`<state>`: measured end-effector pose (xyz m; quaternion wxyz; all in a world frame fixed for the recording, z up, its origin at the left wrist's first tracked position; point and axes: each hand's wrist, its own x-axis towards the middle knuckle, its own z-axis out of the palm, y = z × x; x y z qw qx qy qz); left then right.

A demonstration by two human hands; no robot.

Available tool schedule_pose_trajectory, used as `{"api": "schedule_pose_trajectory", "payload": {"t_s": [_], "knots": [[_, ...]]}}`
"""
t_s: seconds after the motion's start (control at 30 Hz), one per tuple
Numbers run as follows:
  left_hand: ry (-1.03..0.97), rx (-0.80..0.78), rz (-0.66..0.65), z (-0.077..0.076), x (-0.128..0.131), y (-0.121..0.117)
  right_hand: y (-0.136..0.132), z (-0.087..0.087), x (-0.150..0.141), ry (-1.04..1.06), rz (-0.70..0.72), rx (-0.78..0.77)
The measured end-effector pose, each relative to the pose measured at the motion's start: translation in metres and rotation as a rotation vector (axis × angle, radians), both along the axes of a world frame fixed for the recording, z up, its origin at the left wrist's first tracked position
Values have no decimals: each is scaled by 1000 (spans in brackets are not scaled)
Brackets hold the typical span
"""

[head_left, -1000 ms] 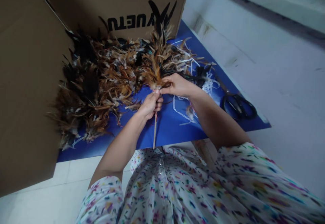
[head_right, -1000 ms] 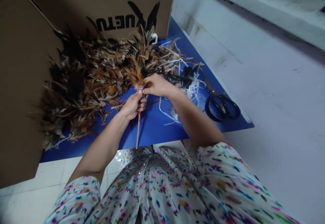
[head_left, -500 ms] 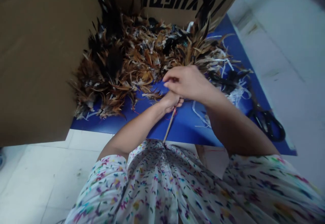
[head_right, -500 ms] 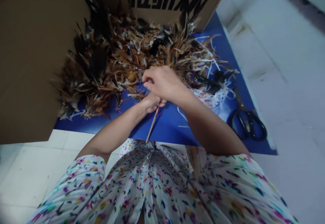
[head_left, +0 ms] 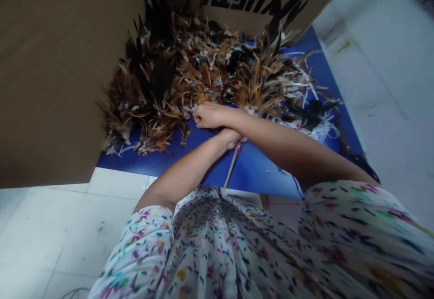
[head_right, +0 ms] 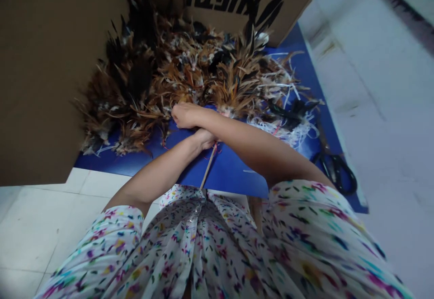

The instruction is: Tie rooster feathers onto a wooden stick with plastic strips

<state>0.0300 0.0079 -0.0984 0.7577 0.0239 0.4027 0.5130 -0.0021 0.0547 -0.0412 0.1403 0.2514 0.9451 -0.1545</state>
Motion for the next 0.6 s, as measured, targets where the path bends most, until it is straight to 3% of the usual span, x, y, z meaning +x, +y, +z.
{"api": "schedule_pose_trajectory", "payload": {"t_s": [0.17, 0.3, 0.43, 0.6], "knots": [[167, 174, -144, 8, -2, 3, 22, 8, 20, 397, -235, -407], [167, 220, -199, 14, -4, 1, 26, 21, 39, 641, -384, -702], [195, 228, -202, 15, -5, -1, 25, 34, 57, 797, -406, -755], [247, 255, -223, 15, -6, 1, 33, 61, 92, 874, -352, -654]]}}
